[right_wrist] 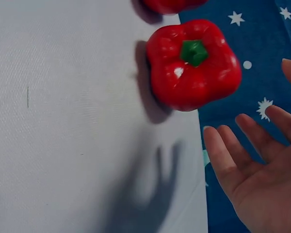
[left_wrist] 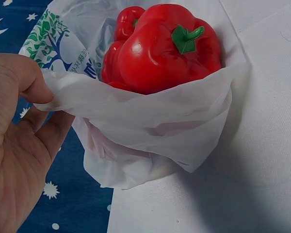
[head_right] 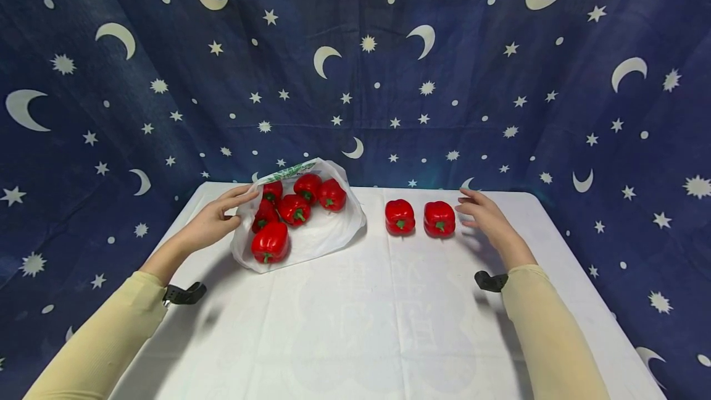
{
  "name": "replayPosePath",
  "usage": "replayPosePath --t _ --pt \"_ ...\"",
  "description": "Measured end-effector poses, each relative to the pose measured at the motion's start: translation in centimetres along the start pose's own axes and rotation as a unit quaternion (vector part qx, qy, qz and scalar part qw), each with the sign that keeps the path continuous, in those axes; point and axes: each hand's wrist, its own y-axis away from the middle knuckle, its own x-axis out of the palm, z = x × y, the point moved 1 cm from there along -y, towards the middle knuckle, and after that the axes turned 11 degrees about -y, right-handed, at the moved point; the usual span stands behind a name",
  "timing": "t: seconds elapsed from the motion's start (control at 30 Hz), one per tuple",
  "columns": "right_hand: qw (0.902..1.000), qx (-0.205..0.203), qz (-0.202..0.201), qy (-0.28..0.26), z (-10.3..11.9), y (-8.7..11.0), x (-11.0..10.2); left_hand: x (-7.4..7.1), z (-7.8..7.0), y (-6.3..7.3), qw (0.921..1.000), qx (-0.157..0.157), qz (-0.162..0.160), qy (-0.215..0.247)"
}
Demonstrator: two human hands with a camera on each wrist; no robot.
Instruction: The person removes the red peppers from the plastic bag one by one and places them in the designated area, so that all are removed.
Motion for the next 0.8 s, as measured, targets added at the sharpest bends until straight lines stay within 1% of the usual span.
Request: replayPosePath --t 0.2,0.3,0.37,0.47,0.57,0.7,0.8 --pt "0.9986 -0.037 -0.038 -0.003 1.2 0.7 0.5 0.0 -0.1 0.0 1.0000 -0.006 0.000 0.003" --pt "0.9964 -0.060 -0.060 -0.007 2.0 1.2 1.2 0.0 -0.3 0.0 0.9999 -0.009 0.000 0.007" --pt "0.9946 -0.079 -0.067 -0.007 2.5 1.5 1.9 0.0 -0.3 0.0 0.9999 -0.010 0.000 0.010" --pt "0.9924 -0.107 -0.057 -0.016 3.4 1.9 3.0 0.0 -0.5 -0.1 0.9998 -0.011 0.000 0.014" --pt "0.9910 -0.126 -0.034 -0.029 4.1 2.1 4.3 0.0 -0.4 -0.1 0.9998 -0.013 0.002 0.012" --pt "0.9904 -0.131 -0.007 -0.044 4.7 2.3 5.9 0.0 -0.3 0.0 0.9999 -0.016 0.004 0.006" --pt "0.9898 -0.134 0.004 -0.049 4.9 2.3 7.2 0.0 -0.1 0.0 0.9999 -0.014 0.002 0.002"
